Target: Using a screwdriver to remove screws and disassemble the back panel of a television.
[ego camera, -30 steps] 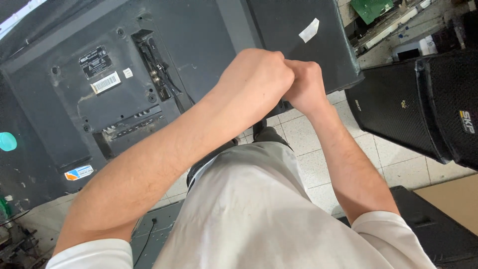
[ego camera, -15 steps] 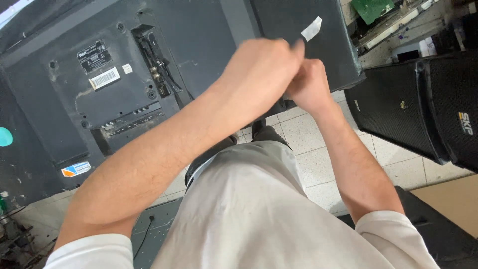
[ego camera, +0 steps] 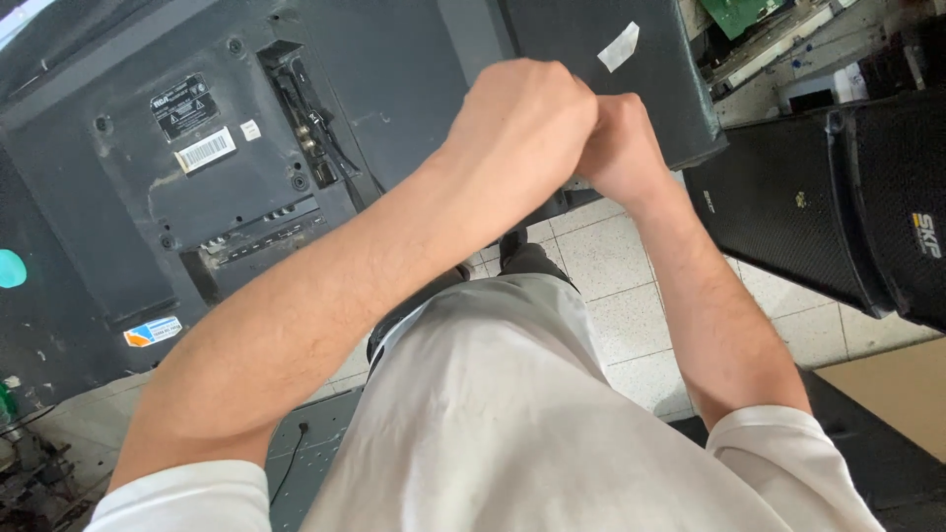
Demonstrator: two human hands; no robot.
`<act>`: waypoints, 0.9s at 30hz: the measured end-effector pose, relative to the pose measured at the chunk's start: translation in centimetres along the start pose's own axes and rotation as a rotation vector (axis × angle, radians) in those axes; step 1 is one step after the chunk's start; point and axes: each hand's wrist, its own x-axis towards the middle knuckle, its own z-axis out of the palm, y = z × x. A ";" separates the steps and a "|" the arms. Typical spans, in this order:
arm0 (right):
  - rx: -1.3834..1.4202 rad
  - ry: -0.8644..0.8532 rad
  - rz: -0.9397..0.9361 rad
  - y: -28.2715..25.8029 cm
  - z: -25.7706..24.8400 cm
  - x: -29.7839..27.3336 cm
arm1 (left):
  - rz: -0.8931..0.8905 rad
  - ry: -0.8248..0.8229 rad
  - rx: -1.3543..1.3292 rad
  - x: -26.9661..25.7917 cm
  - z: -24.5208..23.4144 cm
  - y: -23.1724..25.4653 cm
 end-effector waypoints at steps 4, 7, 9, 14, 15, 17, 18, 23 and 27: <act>-0.005 -0.055 -0.053 -2.3 -1.1 0.3 | 0.127 0.033 0.084 0.0 -0.4 -0.7; -0.055 -0.043 0.022 -3.7 -1.2 0.4 | 0.080 0.065 -0.060 -0.2 -1.1 -1.0; -0.101 -0.019 -0.024 -3.1 -0.8 0.7 | -0.014 0.027 0.095 0.5 -0.1 -1.2; -0.042 -0.028 0.008 -2.6 -0.5 0.3 | 0.119 0.042 0.150 -0.8 -0.4 -0.9; -0.010 -0.031 0.014 -2.0 -0.5 0.2 | 0.174 0.088 0.168 -1.0 -0.2 -0.9; -0.048 -0.026 -0.041 -2.8 -0.5 0.5 | 0.076 0.080 0.198 -0.8 -0.8 -1.1; -0.090 -0.013 -0.086 -3.2 -0.7 0.4 | -0.010 0.073 0.223 -0.6 -0.9 -1.0; -0.015 -0.036 0.036 -1.8 -0.6 -0.2 | 0.061 -0.001 0.090 -0.7 -0.7 0.1; -0.123 -0.008 -0.078 0.3 -0.3 0.1 | 0.115 -0.006 0.062 -0.2 -1.4 -0.6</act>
